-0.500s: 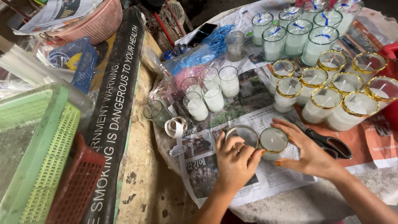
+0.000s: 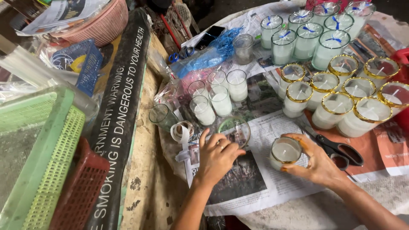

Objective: The person is applying gold-colored decorative rings to the rims of small glass jars, likely as part of a candle-making process.

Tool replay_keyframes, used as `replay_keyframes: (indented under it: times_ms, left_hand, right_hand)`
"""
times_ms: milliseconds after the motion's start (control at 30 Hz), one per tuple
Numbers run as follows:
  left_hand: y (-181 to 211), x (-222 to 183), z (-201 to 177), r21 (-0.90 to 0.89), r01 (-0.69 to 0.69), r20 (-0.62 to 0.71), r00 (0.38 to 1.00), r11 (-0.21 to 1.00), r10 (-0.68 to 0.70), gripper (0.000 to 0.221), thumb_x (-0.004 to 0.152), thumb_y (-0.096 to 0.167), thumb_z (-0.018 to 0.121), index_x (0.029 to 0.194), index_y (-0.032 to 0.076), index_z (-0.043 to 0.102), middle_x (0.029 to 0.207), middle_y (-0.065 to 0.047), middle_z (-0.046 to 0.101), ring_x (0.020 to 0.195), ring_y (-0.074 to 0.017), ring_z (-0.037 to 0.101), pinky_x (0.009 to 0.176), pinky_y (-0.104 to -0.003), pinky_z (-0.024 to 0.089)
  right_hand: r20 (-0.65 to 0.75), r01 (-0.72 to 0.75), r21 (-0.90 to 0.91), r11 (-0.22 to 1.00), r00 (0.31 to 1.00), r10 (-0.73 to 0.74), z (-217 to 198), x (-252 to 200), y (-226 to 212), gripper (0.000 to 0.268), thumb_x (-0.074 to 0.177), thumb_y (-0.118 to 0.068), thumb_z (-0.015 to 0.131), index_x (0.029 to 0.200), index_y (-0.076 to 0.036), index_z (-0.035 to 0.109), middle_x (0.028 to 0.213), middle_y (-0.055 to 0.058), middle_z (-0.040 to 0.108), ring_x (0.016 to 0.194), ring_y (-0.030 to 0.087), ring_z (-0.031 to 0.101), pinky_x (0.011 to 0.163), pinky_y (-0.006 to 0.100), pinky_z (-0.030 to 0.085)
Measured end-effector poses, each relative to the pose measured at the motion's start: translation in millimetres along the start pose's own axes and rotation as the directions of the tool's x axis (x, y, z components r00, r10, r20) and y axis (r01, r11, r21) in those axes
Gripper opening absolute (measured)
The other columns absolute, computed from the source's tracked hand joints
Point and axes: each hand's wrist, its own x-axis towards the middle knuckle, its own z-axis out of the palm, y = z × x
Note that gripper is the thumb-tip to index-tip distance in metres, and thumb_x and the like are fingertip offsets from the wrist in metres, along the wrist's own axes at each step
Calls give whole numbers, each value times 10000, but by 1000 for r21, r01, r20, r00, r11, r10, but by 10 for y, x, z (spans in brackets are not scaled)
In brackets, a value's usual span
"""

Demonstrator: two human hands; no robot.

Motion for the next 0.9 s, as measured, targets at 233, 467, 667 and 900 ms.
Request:
replay_keyframes:
  times_ms: [233, 467, 667, 900]
  left_hand:
    - [82, 394, 373, -135, 20, -138, 990, 991, -39, 284, 908, 436, 737, 806, 176, 686, 723, 51, 642, 946, -213, 596, 1060, -477, 337]
    - [221, 482, 435, -258, 8, -126, 991, 966, -42, 389, 974, 473, 576, 791, 147, 684, 700, 41, 649, 928, -217, 594, 1039, -457, 356]
    - [237, 449, 326, -307, 30, -74, 996, 951, -55, 378, 971, 457, 598, 809, 133, 704, 715, 37, 671, 946, -214, 589, 1031, -444, 344]
    - [309, 334, 182, -272, 80, -9, 996, 959, -86, 314, 970, 413, 651, 840, 138, 729, 697, 30, 652, 966, -211, 579, 1067, -531, 352]
  right_hand:
    - [82, -41, 96, 995, 996, 33, -80, 47, 167, 849, 612, -144, 938, 1369, -139, 552, 1306, 26, 657, 1223, 156, 649, 991, 339, 524]
    - [270, 139, 29, 990, 952, -142, -194, 155, -36, 772, 704, -294, 895, 1401, -121, 615, 1333, 25, 684, 1238, 148, 649, 1055, 332, 479]
    - [299, 107, 53, 993, 947, -118, -246, 201, 93, 749, 745, -266, 855, 1432, -145, 580, 1328, 25, 692, 1296, 155, 621, 1041, 334, 462]
    - [251, 426, -49, 904, 881, -401, -199, 27, -161, 789, 789, -267, 793, 1477, -46, 476, 1656, 201, 348, 1559, 310, 307, 1204, 499, 302]
